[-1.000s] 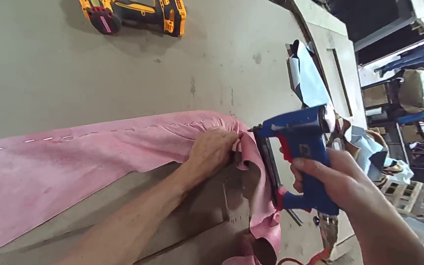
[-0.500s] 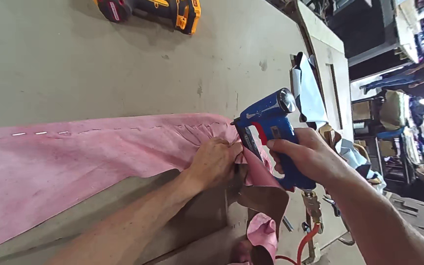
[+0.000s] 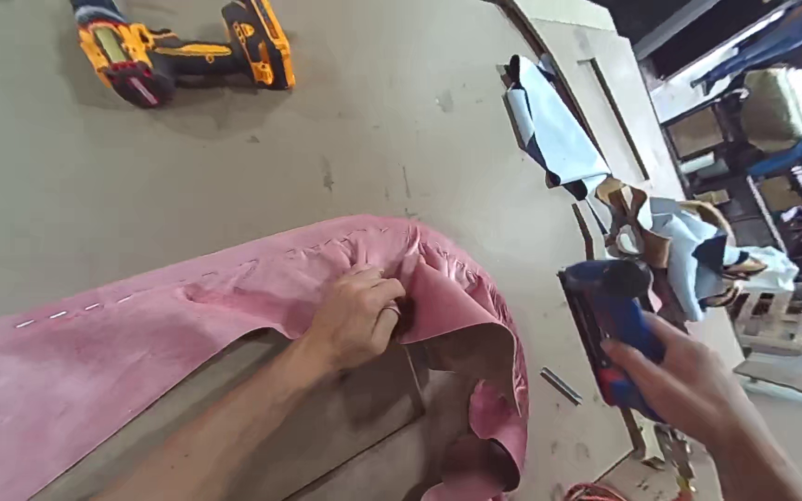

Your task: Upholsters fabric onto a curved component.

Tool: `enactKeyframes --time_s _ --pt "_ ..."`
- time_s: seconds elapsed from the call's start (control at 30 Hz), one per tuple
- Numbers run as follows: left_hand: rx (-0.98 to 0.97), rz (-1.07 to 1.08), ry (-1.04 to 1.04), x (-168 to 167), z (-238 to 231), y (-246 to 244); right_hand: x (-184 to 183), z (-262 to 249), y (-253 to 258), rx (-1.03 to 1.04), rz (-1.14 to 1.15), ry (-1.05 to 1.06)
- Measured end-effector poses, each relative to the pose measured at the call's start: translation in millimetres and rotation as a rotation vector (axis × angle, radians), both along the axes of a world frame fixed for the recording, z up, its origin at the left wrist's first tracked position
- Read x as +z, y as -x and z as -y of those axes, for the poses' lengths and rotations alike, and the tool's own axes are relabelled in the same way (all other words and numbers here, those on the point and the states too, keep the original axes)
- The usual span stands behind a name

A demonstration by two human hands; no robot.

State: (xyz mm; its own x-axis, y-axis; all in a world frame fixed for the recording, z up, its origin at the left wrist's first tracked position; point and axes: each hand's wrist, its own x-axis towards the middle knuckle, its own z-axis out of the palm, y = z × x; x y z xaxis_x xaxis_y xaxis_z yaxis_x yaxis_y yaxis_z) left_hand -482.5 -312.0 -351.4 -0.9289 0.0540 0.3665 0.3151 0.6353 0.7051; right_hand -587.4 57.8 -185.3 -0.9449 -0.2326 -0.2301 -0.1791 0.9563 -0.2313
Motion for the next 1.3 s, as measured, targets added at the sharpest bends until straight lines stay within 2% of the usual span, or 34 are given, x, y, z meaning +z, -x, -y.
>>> enactKeyframes --time_s 0.07,0.17,0.23,0.3,0.4,0.47,0.53,0.6,0.7,0.77,0.9,1.17,1.3 --pt "-0.043 0.026 0.001 3 9 -6 -28 -35 -21 -0.009 -0.074 -0.090" --pt "-0.085 0.140 -0.026 18 21 -9 -67 -74 -47 -0.071 -0.067 -0.092" --pt "-0.038 0.287 -0.133 37 25 -2 -77 -89 -54 -0.085 -0.033 -0.050" --pt "0.109 0.391 -0.203 56 21 12 -71 -94 -51 -0.073 0.011 0.018" --pt "0.401 0.594 0.097 83 -12 48 -41 -92 -13 0.042 0.168 0.234" --pt "0.443 0.775 0.312 86 -37 76 -22 -71 27 0.168 0.234 0.338" --pt "0.412 0.888 0.417 78 -52 95 -4 -31 69 0.284 0.211 0.358" --pt "0.391 0.843 0.412 64 -62 95 10 15 106 0.440 0.135 0.329" --pt "0.503 0.494 0.336 26 -67 70 12 87 147 0.781 -0.099 0.194" --pt "0.570 0.304 0.306 13 -69 57 1 124 167 0.941 -0.123 0.123" --pt "0.623 0.323 0.299 15 -72 52 -24 174 188 1.199 -0.066 -0.016" --pt "0.656 0.188 0.276 4 -72 49 -34 222 187 1.336 0.002 -0.186" --pt "0.646 0.230 0.265 6 -71 50 -18 204 196 1.283 -0.106 -0.155"
